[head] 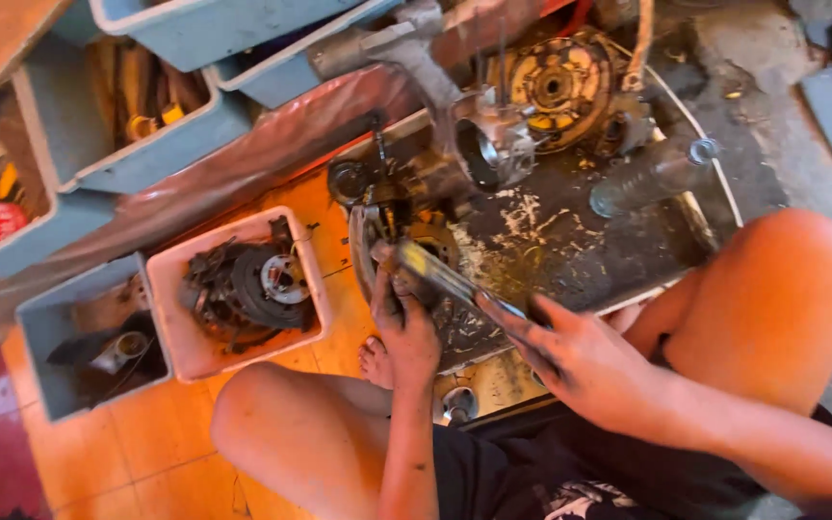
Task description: Cleaning greasy motorcycle engine components using a brush and solvent in a workshop environment.
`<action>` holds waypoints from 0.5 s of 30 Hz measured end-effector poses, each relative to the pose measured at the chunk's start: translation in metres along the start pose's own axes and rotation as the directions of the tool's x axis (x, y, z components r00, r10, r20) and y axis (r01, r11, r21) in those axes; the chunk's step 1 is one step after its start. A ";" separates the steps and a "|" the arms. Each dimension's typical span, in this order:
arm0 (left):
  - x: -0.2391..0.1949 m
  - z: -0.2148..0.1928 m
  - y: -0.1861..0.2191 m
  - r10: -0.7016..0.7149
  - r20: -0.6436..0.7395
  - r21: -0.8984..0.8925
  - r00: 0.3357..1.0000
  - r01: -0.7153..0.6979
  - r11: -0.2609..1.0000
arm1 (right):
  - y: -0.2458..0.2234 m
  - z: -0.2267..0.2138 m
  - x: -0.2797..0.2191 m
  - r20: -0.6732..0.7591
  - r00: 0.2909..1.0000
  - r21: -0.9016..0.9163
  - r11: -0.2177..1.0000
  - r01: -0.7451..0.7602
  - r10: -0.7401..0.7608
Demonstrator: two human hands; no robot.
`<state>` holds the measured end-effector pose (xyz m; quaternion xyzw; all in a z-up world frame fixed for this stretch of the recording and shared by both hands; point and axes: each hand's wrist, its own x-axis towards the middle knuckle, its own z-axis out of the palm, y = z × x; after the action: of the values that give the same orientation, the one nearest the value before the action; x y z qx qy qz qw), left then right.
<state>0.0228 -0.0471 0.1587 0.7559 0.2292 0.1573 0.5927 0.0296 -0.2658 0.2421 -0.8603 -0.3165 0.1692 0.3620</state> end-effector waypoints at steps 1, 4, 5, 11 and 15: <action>0.002 -0.002 -0.005 -0.045 -0.022 0.026 0.999 0.046 0.999 | 0.006 0.006 -0.004 0.015 1.000 -0.037 0.999 -0.023 0.023; 0.002 -0.004 0.003 -0.036 -0.011 0.045 0.999 0.037 0.998 | 0.010 0.014 -0.006 0.023 0.999 -0.097 0.995 -0.020 0.023; 0.001 -0.001 0.009 0.021 0.038 0.025 0.999 -0.022 0.999 | 0.010 0.015 -0.006 0.007 1.000 -0.133 0.991 -0.010 0.011; -0.023 0.020 0.033 0.005 0.317 -0.090 0.948 0.025 0.996 | 0.004 0.000 0.013 -0.146 0.988 0.034 0.998 -0.048 0.052; 0.012 0.007 0.024 0.183 0.149 -0.216 0.972 -0.149 0.965 | 0.014 0.030 -0.008 0.026 0.996 -0.094 0.992 -0.086 0.088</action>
<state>0.0405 -0.0507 0.1794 0.7186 0.0970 0.1649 0.6686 0.0142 -0.2631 0.2115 -0.8867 -0.2916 0.1826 0.3089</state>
